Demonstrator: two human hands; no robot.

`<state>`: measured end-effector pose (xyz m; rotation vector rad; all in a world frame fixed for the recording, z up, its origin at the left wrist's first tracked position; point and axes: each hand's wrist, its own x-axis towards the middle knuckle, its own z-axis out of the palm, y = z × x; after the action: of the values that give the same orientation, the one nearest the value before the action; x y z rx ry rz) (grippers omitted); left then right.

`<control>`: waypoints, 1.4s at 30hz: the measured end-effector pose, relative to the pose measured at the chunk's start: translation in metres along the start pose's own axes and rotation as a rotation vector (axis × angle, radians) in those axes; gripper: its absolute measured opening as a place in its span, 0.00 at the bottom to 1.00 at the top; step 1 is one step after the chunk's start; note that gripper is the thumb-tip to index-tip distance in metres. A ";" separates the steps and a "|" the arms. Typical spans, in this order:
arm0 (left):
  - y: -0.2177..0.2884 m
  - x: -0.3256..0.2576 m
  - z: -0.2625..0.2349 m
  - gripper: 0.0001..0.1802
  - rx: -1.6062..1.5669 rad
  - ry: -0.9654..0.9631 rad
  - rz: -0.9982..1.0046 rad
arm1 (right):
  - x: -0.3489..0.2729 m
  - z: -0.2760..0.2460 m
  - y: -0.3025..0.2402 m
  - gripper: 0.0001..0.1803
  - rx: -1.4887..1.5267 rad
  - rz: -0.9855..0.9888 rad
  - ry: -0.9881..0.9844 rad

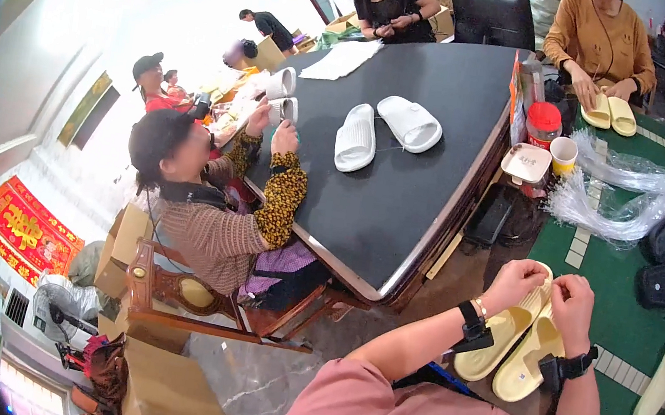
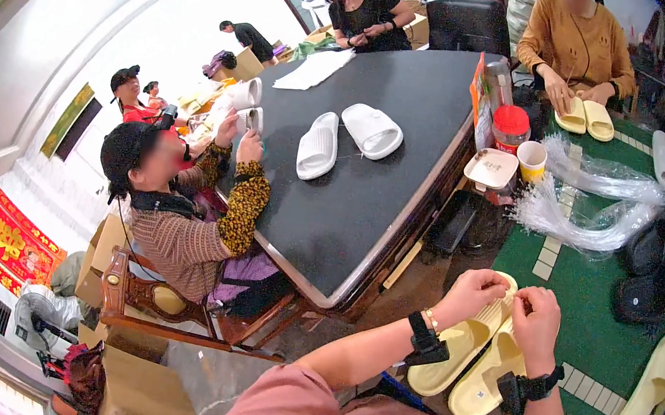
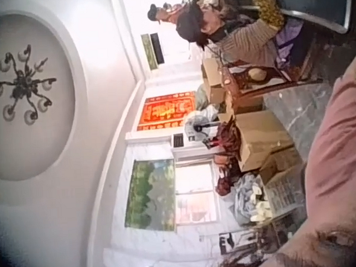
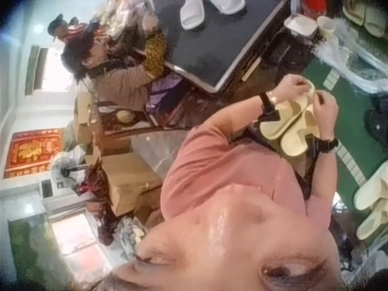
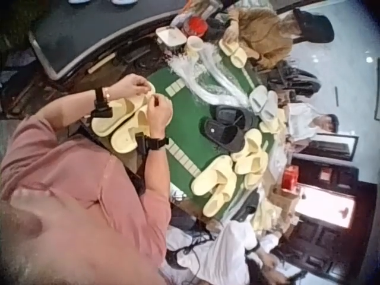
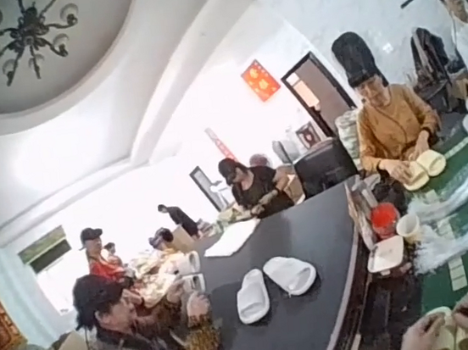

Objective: Inspecting and trimming threads on manufactured slippers.

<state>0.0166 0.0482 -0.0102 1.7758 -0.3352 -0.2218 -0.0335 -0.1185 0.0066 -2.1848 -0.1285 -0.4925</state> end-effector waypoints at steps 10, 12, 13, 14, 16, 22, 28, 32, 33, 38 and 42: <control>0.000 0.000 0.001 0.11 0.017 0.011 0.017 | 0.000 0.000 -0.002 0.03 0.019 0.006 0.000; 0.001 0.000 0.001 0.10 0.003 0.008 0.031 | 0.000 0.001 -0.003 0.03 0.006 -0.019 0.008; 0.002 -0.001 0.001 0.09 -0.015 -0.021 0.029 | 0.000 0.001 -0.003 0.03 0.013 -0.008 0.007; 0.003 -0.001 0.000 0.09 -0.032 -0.051 0.027 | 0.000 0.000 -0.004 0.03 0.005 -0.027 0.014; 0.005 -0.001 0.001 0.08 -0.011 -0.034 0.021 | 0.001 0.000 -0.004 0.03 -0.002 -0.021 0.000; 0.007 -0.002 0.002 0.06 -0.006 0.014 0.023 | 0.000 -0.001 -0.004 0.02 0.005 -0.051 -0.001; 0.008 -0.002 0.000 0.07 -0.053 -0.043 0.011 | 0.001 0.000 -0.003 0.03 0.006 -0.074 0.004; 0.008 -0.001 0.001 0.07 -0.004 -0.025 0.007 | 0.001 0.000 -0.002 0.03 -0.026 -0.141 -0.007; 0.007 -0.002 0.001 0.07 -0.013 -0.031 -0.001 | 0.001 0.000 -0.001 0.03 -0.010 -0.124 0.006; 0.004 -0.003 0.000 0.07 -0.063 -0.065 0.005 | 0.001 0.001 0.001 0.03 -0.022 -0.118 0.010; 0.004 -0.002 0.001 0.08 -0.039 -0.048 0.026 | 0.000 0.002 0.001 0.03 -0.030 -0.145 0.031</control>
<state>0.0135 0.0474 -0.0061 1.7292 -0.3858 -0.2510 -0.0324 -0.1175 0.0043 -2.2055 -0.2649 -0.6132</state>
